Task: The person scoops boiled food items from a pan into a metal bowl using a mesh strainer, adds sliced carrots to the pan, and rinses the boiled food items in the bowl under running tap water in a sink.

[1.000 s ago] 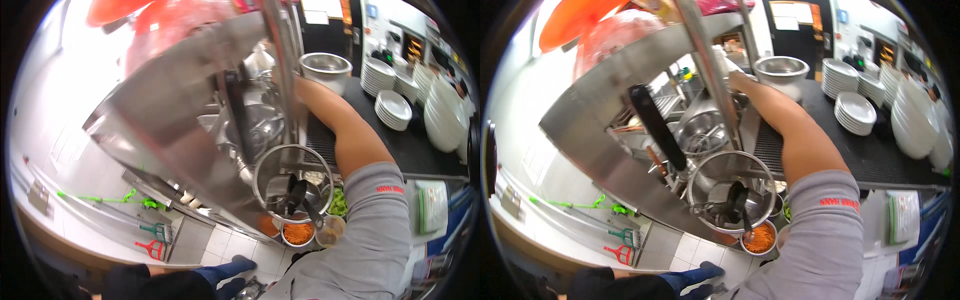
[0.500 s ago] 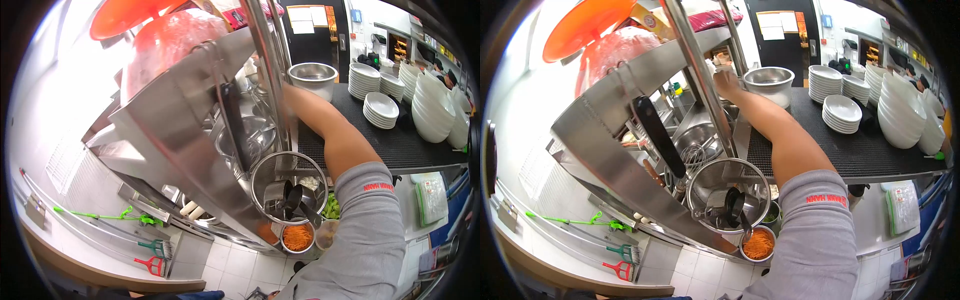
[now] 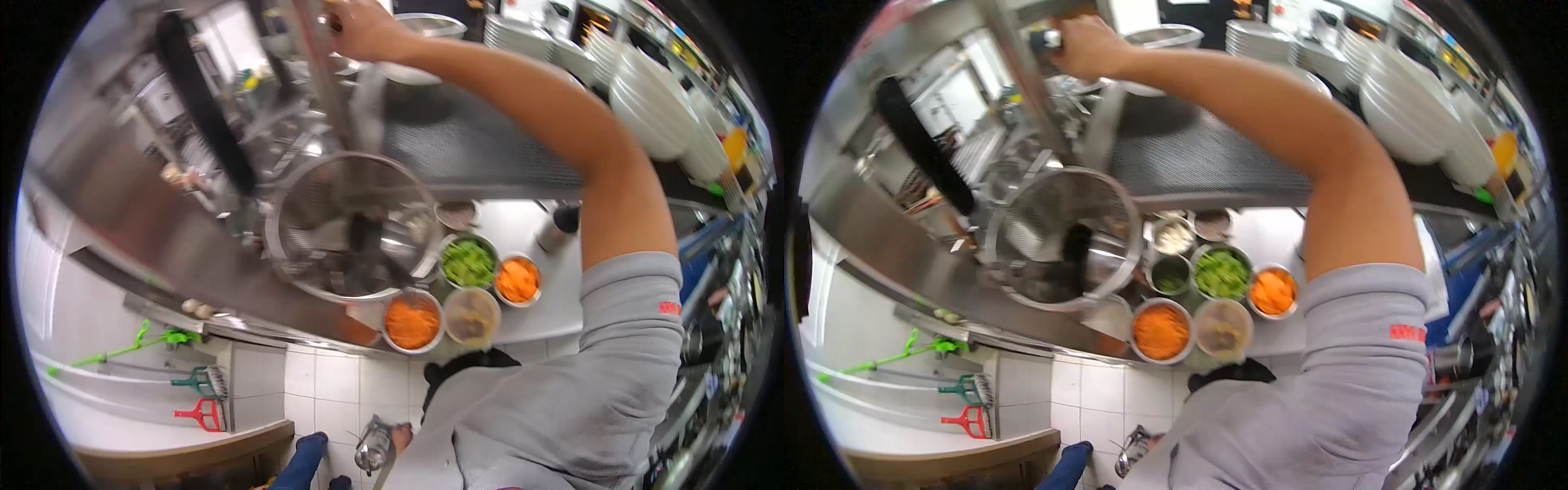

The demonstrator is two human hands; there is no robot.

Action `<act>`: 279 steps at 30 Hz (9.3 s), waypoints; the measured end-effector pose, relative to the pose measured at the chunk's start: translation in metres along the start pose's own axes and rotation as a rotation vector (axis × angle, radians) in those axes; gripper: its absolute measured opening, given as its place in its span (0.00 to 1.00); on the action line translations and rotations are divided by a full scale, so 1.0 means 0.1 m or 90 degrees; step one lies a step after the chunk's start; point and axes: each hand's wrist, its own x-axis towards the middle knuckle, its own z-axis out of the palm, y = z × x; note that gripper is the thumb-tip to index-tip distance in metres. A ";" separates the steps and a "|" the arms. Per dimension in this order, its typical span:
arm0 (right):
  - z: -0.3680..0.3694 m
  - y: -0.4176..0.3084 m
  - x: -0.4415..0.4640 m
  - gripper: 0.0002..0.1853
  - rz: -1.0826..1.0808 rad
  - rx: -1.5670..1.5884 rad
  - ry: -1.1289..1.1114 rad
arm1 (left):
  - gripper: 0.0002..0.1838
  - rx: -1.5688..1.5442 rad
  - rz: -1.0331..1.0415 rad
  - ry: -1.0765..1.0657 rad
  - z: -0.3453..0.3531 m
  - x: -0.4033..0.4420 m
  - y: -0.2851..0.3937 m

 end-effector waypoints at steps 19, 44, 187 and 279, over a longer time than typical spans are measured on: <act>-4.11 -0.58 -5.97 0.19 0.426 -0.098 0.016 | 0.18 -0.124 0.279 -0.480 0.06 -0.58 3.86; -3.81 -2.71 -8.32 0.18 1.122 -0.430 0.214 | 0.10 0.141 0.993 -0.864 3.16 -1.69 5.66; -9.24 -2.08 -9.23 0.16 1.041 -1.179 1.146 | 0.28 0.495 1.089 -1.045 10.01 -4.50 6.73; -6.76 -4.88 -9.27 0.13 0.938 -0.377 1.680 | 0.12 0.163 1.064 -1.305 6.94 -5.90 5.78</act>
